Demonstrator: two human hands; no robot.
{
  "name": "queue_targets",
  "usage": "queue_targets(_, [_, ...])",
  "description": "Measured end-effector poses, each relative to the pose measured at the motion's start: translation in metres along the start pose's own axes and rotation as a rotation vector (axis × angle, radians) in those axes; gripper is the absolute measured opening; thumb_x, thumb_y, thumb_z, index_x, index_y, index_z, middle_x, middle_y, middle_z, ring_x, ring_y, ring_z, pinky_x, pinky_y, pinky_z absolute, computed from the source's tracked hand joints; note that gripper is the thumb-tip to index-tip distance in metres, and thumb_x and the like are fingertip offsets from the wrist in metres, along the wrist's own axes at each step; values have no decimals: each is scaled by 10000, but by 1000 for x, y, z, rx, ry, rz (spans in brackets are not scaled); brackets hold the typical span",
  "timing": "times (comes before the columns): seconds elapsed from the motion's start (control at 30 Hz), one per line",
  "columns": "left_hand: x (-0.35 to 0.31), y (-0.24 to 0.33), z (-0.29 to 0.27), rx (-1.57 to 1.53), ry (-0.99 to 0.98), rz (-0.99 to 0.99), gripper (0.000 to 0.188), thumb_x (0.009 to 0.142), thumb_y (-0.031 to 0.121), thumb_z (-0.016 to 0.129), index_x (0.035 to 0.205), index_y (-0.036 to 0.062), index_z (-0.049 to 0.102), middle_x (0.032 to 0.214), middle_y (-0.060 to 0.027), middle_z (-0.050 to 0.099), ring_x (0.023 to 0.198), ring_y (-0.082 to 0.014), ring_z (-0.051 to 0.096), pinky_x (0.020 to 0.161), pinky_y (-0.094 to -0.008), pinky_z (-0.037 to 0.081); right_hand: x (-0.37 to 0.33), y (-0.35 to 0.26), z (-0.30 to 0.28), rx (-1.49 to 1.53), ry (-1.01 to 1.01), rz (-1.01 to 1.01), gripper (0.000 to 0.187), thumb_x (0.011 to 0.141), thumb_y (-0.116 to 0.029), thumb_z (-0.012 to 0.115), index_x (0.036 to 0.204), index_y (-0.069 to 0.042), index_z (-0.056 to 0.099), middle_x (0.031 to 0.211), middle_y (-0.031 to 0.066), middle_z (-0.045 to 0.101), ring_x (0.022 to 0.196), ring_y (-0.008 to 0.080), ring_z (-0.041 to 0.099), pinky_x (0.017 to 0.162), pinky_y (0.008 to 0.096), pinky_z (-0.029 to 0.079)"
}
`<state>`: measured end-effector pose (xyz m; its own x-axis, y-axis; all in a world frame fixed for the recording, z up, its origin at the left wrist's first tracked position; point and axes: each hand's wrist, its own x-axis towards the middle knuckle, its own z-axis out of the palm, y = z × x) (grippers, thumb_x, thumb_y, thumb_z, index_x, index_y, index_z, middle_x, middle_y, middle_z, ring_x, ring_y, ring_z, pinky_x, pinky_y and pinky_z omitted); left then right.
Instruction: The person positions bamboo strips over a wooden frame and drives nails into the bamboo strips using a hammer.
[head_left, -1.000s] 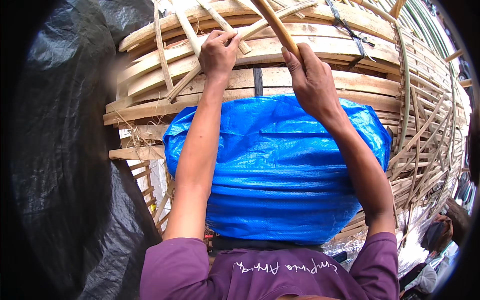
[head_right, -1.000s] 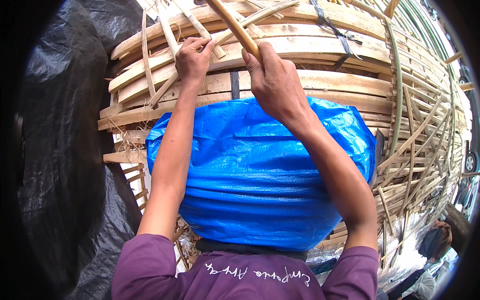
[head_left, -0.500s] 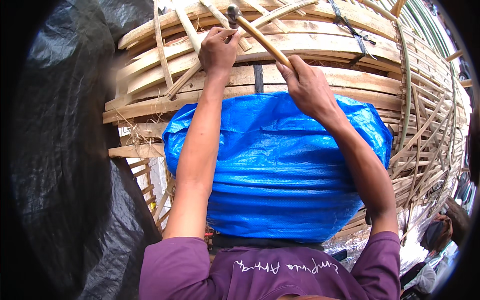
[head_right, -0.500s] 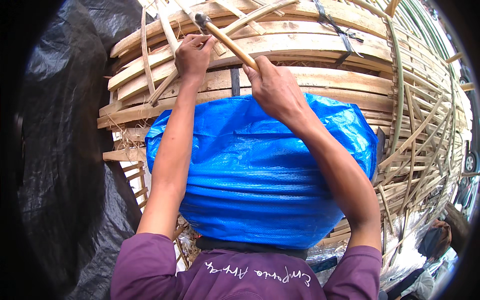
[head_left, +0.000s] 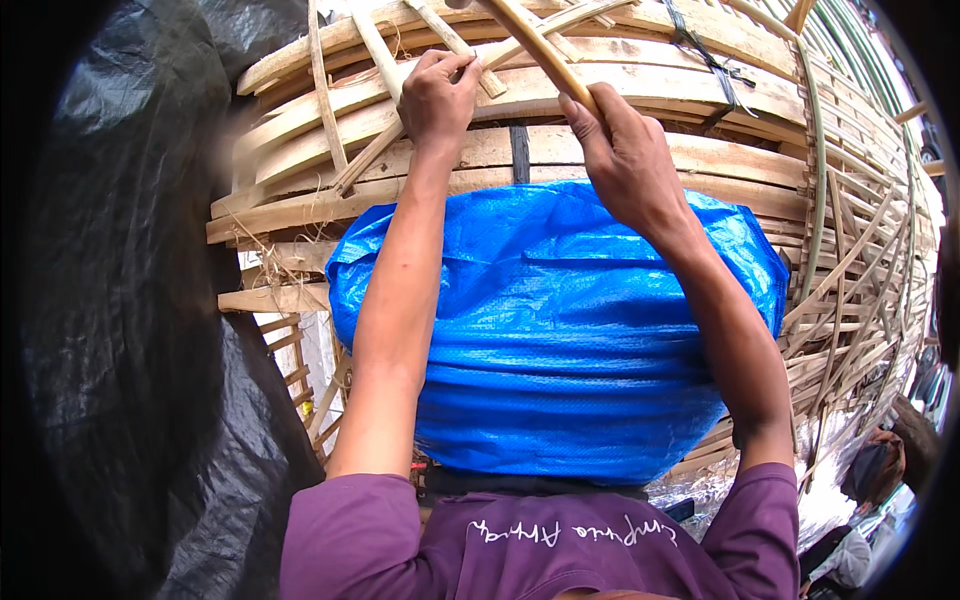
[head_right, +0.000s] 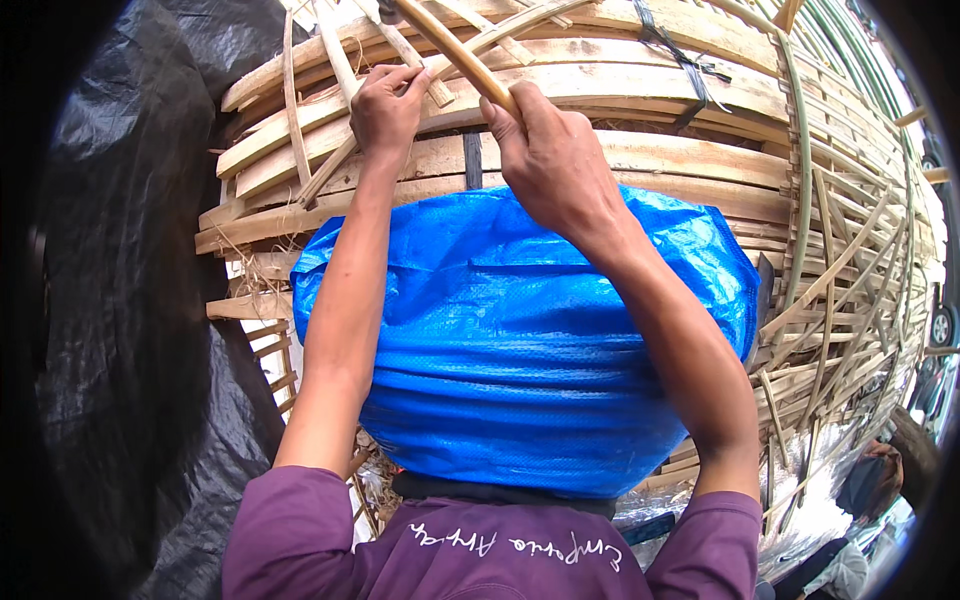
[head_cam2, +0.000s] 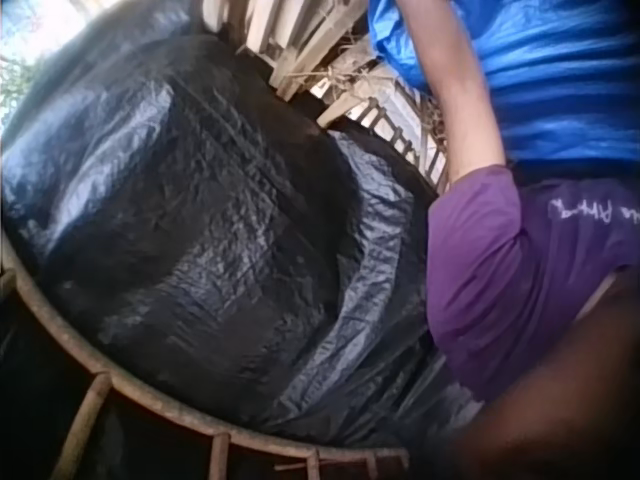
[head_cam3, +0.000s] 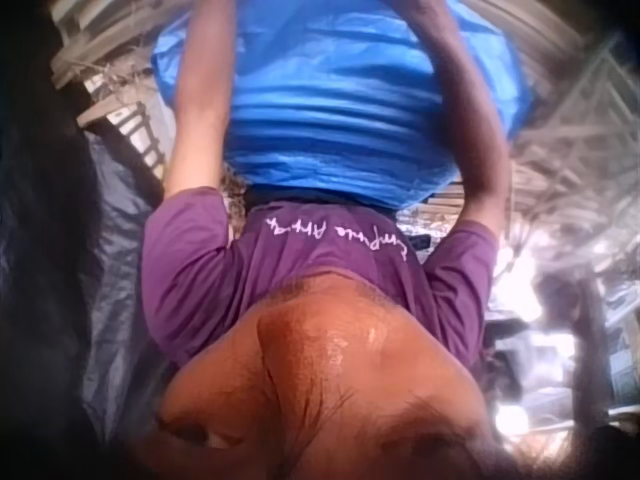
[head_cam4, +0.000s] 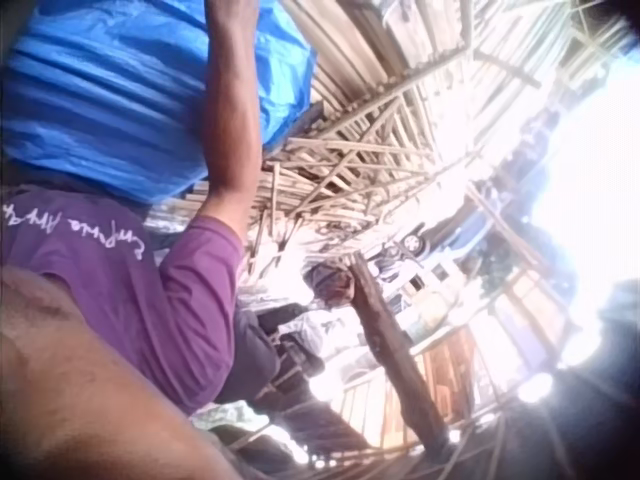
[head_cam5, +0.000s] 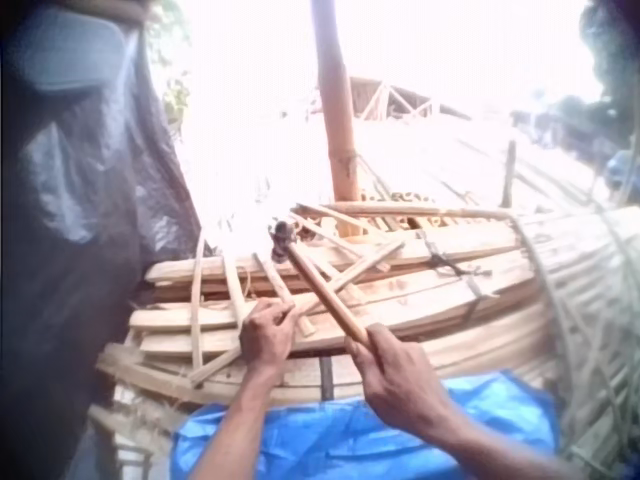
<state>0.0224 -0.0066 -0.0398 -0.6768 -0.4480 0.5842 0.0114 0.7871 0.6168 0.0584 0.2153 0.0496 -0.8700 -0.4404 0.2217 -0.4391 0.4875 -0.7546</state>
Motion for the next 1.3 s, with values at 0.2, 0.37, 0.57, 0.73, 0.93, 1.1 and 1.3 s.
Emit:
queue_targets(0.2, [-1, -5, -2, 20, 25, 23, 145, 814, 268, 752, 867, 136, 782, 892, -10, 710, 772, -243, 688, 688, -368, 537, 4, 12, 9, -89, -71, 24, 277, 998, -254, 518, 926, 12, 548, 648, 284, 578, 667, 481, 591, 593, 529, 436])
queue_targets(0.37, [0, 3, 0, 38, 25, 39, 139, 814, 251, 755, 873, 128, 780, 891, -23, 710, 782, -251, 687, 700, -365, 535, 9, -4, -10, 5, 31, 7, 282, 997, -260, 520, 929, 12, 553, 715, 294, 613, 690, 492, 595, 601, 541, 436])
queue_targets(0.57, [0, -4, -1, 11, 11, 15, 158, 811, 244, 758, 884, 106, 774, 899, -48, 707, 792, -258, 685, 700, -373, 527, 5, 6, 5, -57, -91, 33, 285, 992, -265, 524, 948, 15, 560, 672, 290, 594, 685, 503, 591, 624, 577, 419])
queue_targets(0.73, [0, 1, 0, 1, 9, -9, 143, 802, 247, 758, 878, 126, 778, 902, -26, 707, 796, -244, 686, 705, -371, 538, 4, -2, -6, 39, 8, -13, 275, 1000, -258, 520, 953, 10, 556, 649, 271, 584, 652, 477, 591, 576, 527, 417])
queue_targets(0.93, [1, 2, 2, 25, 4, -21, 133, 796, 271, 759, 855, 154, 777, 904, -12, 715, 791, -219, 694, 697, -374, 545, 4, 25, 5, 26, -2, 74, 402, 1014, -362, 519, 868, 12, 548, 591, 111, 477, 548, 185, 433, 525, 388, 351])
queue_targets(1.1, [5, 7, -3, 20, -35, -49, 120, 789, 283, 765, 811, 165, 768, 920, -21, 725, 802, -210, 699, 702, -370, 548, 5, 21, 6, 29, 12, 43, 415, 1011, -371, 528, 843, 8, 537, 584, 85, 455, 552, 154, 418, 521, 367, 349])
queue_targets(1.3, [12, 0, -4, -96, -76, -125, 170, 800, 264, 740, 910, 135, 739, 919, -55, 718, 804, -227, 694, 711, -361, 545, 4, 20, -6, 75, -30, 160, 377, 991, -337, 547, 909, 30, 570, 667, 236, 574, 596, 362, 564, 592, 459, 421])
